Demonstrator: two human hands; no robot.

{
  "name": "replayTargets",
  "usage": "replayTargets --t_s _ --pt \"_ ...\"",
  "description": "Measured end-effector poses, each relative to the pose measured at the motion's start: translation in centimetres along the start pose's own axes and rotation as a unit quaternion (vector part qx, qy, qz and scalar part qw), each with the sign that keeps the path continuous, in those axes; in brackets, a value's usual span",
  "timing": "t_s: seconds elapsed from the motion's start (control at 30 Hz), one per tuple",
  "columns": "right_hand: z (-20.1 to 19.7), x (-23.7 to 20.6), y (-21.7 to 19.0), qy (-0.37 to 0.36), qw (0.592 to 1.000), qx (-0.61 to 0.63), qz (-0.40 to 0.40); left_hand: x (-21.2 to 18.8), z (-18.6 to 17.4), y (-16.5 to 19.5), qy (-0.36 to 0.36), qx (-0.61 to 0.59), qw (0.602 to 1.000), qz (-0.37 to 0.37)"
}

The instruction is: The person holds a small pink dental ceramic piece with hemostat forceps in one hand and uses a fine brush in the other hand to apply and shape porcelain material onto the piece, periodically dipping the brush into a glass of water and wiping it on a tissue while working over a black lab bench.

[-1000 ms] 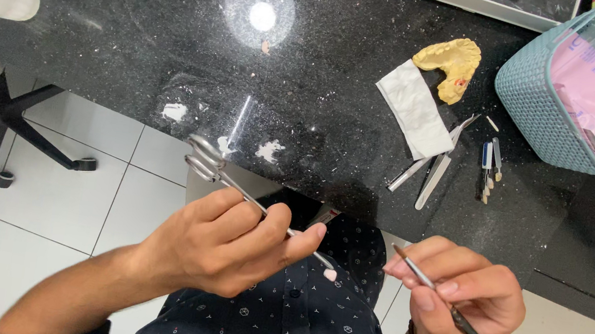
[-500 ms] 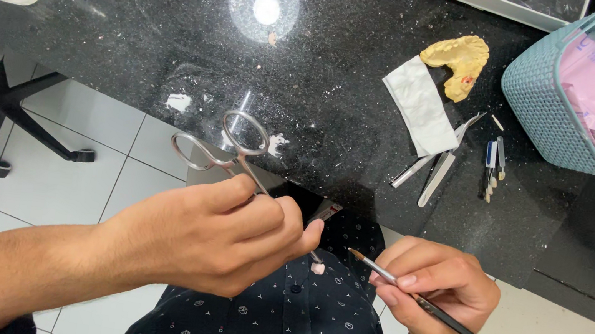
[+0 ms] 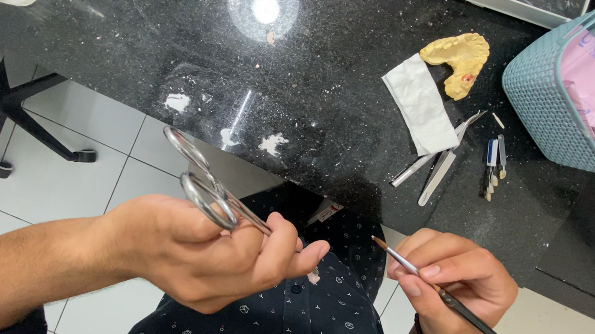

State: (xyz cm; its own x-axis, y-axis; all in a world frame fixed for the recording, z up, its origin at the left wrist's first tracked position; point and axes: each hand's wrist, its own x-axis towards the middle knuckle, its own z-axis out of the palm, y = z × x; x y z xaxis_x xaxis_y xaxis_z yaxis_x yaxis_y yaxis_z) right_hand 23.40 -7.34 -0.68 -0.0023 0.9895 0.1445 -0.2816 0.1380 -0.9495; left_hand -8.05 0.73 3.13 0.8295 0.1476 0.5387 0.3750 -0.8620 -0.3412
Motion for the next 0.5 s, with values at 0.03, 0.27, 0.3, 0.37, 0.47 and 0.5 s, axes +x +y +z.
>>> replayTargets --t_s 0.03,0.27,0.3,0.37,0.47,0.5 --pt "0.0 0.3 0.2 -0.006 1.0 -0.011 -0.001 -0.1 0.0 0.1 -0.006 -0.004 1.0 -0.015" --pt "0.7 4.5 3.3 0.006 0.992 -0.11 0.065 -1.9 0.0 0.4 -0.042 -0.02 0.994 -0.102" --pt "1.0 5.1 3.6 0.004 0.993 -0.098 0.071 -2.2 0.0 0.3 -0.042 -0.03 0.991 -0.12" --pt "1.8 6.4 4.3 -0.004 0.996 -0.056 0.073 -3.0 0.3 -0.2 -0.015 -0.162 0.965 -0.207" --pt "3.5 7.5 4.7 -0.025 0.997 -0.027 0.065 -3.8 0.6 0.6 0.038 -0.373 0.854 -0.361" --pt "4.0 7.7 4.7 -0.037 0.996 -0.056 0.058 -3.8 1.0 1.0 0.059 -0.439 0.798 -0.408"
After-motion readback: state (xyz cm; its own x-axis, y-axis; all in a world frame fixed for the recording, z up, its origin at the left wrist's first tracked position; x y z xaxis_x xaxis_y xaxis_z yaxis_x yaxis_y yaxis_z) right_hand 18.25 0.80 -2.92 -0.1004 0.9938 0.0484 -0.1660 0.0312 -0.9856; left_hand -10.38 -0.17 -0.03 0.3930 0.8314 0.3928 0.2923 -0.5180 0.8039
